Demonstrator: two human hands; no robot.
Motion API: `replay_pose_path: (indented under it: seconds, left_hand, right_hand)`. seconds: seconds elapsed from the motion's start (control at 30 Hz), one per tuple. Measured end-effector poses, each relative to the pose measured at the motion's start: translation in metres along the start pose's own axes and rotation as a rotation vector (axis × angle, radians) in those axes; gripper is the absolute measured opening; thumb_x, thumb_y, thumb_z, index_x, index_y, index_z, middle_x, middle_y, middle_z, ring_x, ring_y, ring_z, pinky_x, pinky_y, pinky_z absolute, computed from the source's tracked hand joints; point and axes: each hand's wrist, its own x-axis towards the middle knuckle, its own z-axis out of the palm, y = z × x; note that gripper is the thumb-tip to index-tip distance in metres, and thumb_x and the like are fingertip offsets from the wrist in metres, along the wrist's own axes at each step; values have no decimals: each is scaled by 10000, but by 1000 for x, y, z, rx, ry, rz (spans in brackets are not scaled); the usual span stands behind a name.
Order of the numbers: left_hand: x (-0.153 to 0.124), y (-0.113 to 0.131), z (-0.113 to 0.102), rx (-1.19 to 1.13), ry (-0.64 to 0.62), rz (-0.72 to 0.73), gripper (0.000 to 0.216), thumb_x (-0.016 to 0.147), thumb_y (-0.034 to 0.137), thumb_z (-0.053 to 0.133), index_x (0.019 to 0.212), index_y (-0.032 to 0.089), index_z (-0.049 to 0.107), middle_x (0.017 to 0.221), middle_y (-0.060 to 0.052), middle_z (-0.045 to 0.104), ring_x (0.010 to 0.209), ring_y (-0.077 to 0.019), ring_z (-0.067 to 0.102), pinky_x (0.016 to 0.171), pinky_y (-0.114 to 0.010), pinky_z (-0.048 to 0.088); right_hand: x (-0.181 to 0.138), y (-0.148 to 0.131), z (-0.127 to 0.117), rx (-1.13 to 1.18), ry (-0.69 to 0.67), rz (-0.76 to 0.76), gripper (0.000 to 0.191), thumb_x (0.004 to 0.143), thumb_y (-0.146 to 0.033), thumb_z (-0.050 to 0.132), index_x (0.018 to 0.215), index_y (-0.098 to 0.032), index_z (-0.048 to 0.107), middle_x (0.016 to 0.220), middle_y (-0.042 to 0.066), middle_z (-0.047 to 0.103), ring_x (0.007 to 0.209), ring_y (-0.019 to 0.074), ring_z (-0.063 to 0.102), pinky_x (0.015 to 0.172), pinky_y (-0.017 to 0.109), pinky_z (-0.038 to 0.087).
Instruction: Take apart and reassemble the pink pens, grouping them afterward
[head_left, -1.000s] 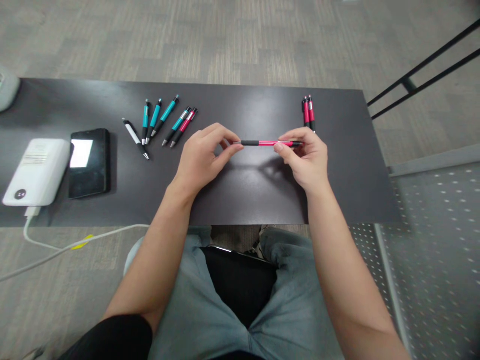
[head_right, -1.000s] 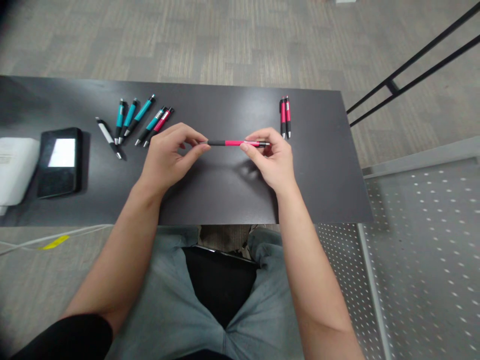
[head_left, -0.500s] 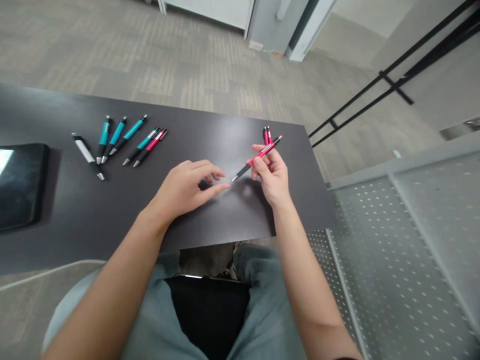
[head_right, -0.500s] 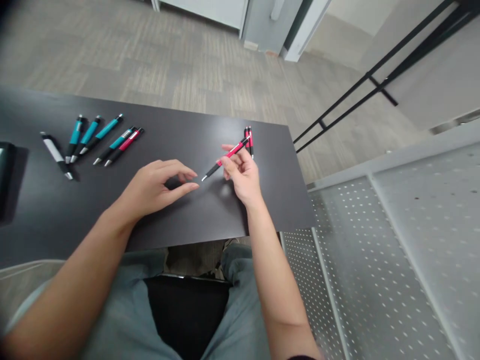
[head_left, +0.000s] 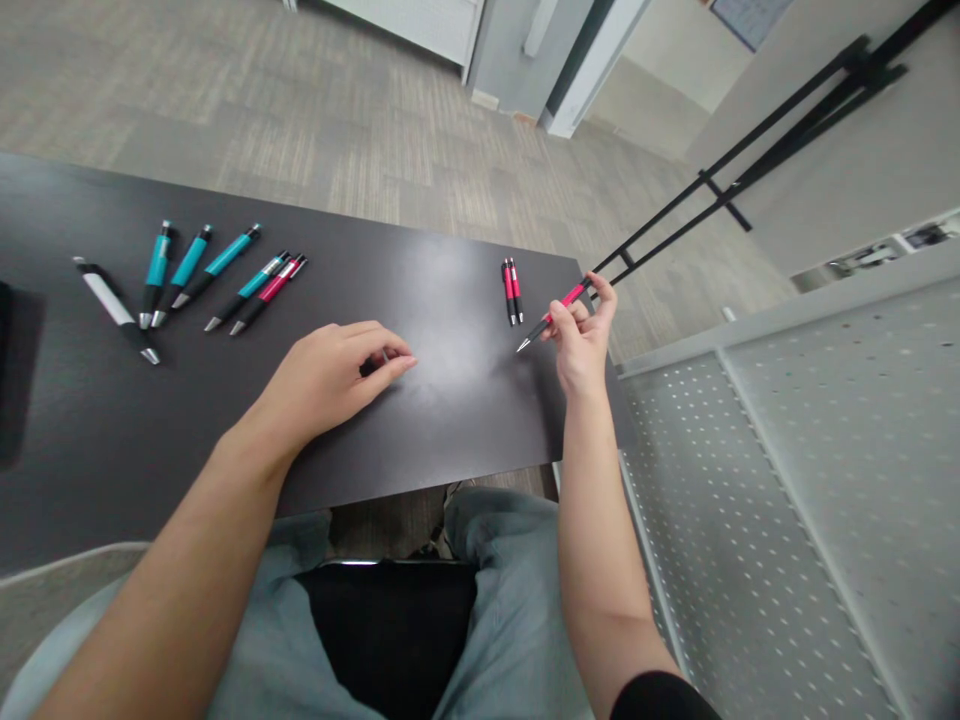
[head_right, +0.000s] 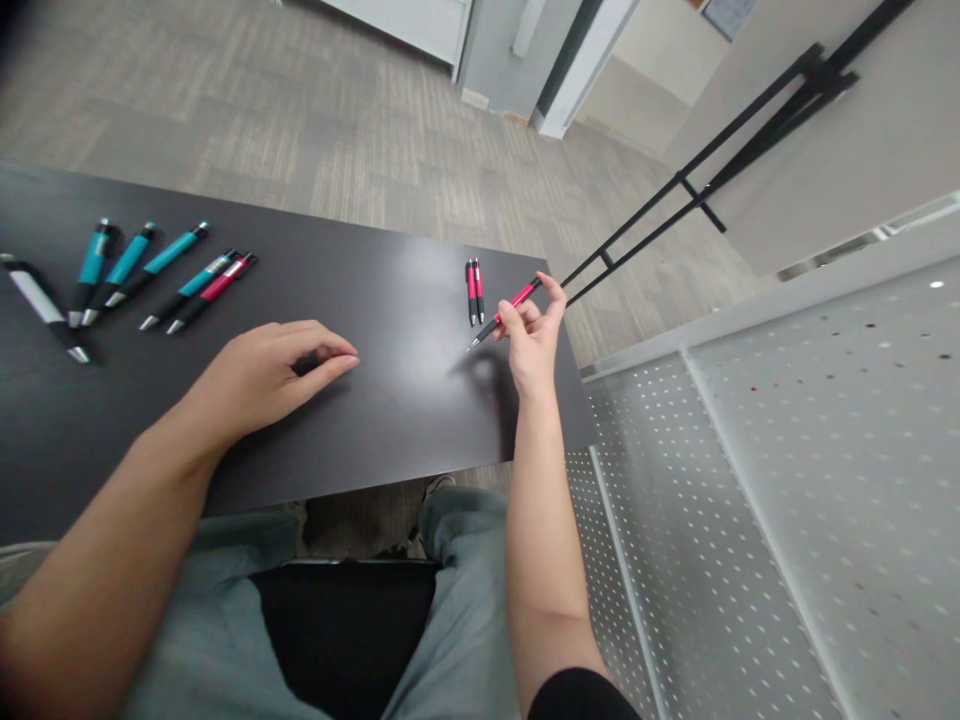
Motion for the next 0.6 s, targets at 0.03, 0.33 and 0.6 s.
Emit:
replay_pose_path:
  seconds: [0.03, 0.33, 0.6]
  left_hand:
    - [-1, -1, 0, 3, -6, -8, 345, 1115, 622, 663, 1031, 362, 873, 1050, -69, 893, 967, -388, 847, 929, -532, 603]
    - [-3, 0, -3, 25, -93, -66, 409, 1124, 673, 601, 1059, 355, 851, 1152, -75, 924, 1052, -402, 853, 985, -543, 589]
    - [0, -5, 2, -52, -40, -23, 353, 1118, 632, 630, 995, 363, 822, 1076, -57, 930, 984, -374, 866, 887, -513, 611]
  right_hand:
    - [2, 3, -2, -5, 8, -14, 1135, 962, -907, 875, 1851, -467, 322, 881, -53, 595, 714, 240, 647, 705, 442, 618]
    - [10, 10, -12, 1, 54, -30, 1163, 952, -835, 895, 1869, -431, 305, 886, -58, 618, 690, 227, 599, 708, 419, 569]
    - [31, 29, -24, -130, 39, 141, 1199, 860, -942, 834, 1823, -332, 463, 856, -73, 573, 704, 227, 559, 722, 412, 531]
